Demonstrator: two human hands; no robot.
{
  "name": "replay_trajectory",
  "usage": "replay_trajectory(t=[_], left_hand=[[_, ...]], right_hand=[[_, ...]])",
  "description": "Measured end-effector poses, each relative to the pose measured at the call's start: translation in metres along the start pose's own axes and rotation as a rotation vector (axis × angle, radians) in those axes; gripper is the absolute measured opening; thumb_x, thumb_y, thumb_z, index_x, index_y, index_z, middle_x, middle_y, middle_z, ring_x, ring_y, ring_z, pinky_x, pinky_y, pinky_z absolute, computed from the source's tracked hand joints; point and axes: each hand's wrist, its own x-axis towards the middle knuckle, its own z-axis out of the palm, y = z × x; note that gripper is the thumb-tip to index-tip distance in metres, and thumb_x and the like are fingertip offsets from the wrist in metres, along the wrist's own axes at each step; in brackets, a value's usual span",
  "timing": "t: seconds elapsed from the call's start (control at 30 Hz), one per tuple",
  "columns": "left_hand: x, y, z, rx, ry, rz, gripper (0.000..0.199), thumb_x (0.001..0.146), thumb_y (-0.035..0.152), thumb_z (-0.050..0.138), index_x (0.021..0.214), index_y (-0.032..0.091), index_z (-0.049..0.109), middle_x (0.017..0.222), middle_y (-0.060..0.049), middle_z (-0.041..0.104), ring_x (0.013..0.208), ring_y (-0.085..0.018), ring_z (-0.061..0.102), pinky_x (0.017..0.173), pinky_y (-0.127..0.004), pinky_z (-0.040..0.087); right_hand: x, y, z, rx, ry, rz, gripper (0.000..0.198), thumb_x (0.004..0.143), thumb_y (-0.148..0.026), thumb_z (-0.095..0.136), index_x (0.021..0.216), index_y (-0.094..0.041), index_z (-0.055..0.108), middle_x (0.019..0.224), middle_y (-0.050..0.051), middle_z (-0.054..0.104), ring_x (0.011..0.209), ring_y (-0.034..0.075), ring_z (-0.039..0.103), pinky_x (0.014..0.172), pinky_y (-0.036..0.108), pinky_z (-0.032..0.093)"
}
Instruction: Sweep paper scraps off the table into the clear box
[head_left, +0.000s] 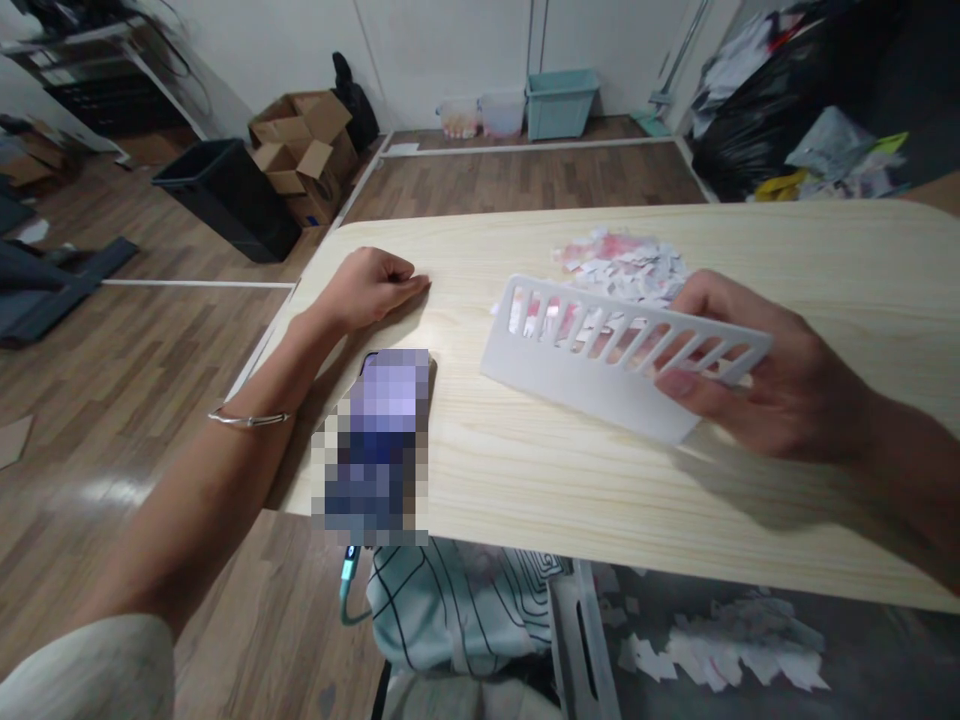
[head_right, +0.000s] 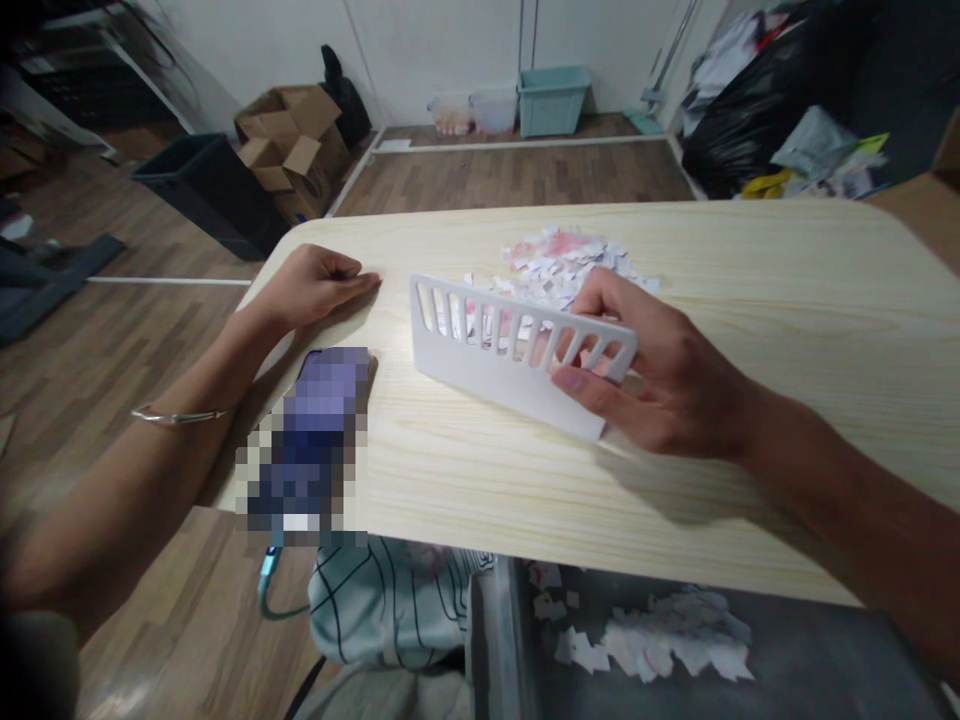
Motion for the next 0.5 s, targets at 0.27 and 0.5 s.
replay_trajectory(t=[0.27, 0.5], left_hand=[[0.001, 0.001, 0.000, 0.030, -0.026, -0.033, 0.054, 0.093, 0.044, 0.061, 0.053, 0.024, 0.032, 0.047, 0.004, 0.028, 0.056, -0.014, 0.025, 0.064, -0.037, 0.019], [-0.001, 0.006, -0.002, 0.026, -0.017, -0.047, 0.054, 0.091, 0.044, 0.061, 0.050, 0.024, 0.032, 0.046, 0.003, 0.030, 0.055, -0.014, 0.027, 0.064, -0.037, 0.021]], right_hand=[[-0.002, 0.002, 0.001, -0.056, -0.113, -0.144, 0.023, 0.096, -0.016, 0.064, 0.115, -0.029, 0.063, 0.109, 0.007, 0.059, 0.101, 0.024, 0.064, 0.089, 0.039, 0.061], [-0.001, -0.003, 0.009, 0.058, 0.052, -0.003, 0.013, 0.094, -0.017, 0.074, 0.094, -0.028, 0.081, 0.084, -0.001, 0.080, 0.071, 0.017, 0.076, 0.067, 0.029, 0.062]])
